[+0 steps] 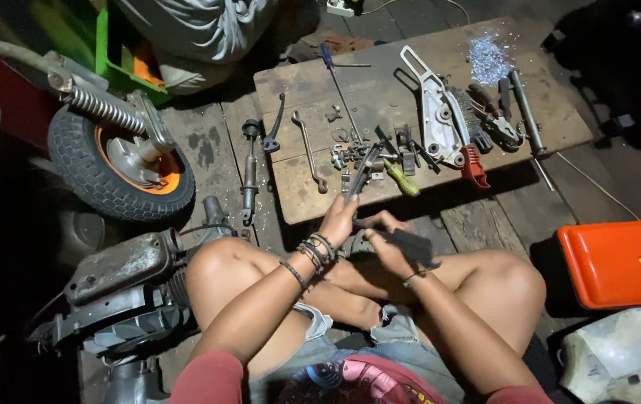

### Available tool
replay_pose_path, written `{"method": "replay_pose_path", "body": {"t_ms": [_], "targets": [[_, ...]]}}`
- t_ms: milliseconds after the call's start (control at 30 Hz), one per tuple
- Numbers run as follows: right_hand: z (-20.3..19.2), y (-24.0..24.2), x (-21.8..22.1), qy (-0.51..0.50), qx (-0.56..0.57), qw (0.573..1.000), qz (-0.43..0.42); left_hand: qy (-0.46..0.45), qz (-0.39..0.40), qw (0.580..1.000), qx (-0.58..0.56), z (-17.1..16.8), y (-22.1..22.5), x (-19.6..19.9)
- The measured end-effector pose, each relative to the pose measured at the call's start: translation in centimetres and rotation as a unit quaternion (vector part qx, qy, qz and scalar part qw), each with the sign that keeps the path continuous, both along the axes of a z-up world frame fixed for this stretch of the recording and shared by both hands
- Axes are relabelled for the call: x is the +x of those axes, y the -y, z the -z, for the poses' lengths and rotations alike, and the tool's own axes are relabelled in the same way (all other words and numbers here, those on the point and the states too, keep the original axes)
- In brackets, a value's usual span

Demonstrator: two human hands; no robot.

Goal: The person sits on the floor and uses a metal file to smooth the edges of a small metal part. They repeatedly file different edges and occasionally inspect the part by turning it over in their hands.

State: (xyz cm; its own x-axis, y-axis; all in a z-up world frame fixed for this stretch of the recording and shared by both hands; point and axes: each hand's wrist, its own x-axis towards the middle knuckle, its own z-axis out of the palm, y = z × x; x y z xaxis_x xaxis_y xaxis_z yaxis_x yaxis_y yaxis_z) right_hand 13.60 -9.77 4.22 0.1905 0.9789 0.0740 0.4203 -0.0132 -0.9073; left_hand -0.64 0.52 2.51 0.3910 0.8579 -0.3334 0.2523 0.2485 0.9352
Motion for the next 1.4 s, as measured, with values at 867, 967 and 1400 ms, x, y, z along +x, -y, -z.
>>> {"method": "replay_pose_path", "body": {"t_ms": [867, 967, 1400], "targets": [[-0.4, 1.5, -1.1, 0.061, 0.065, 0.995, -0.036, 0.094, -0.078, 0.990, -0.064, 4.3, -0.9, -0.3], [-3.6, 2.8, -2.7, 0.056, 0.079, 0.995, -0.005, 0.091, -0.038, 0.995, -0.014, 4.2, -0.5, -0.1], [3.3, 1.0, 0.6, -0.108, 0.054, 0.992, 0.025, 0.260, -0.196, 0.945, -0.029, 1.4, -2.1, -4.0]]}}
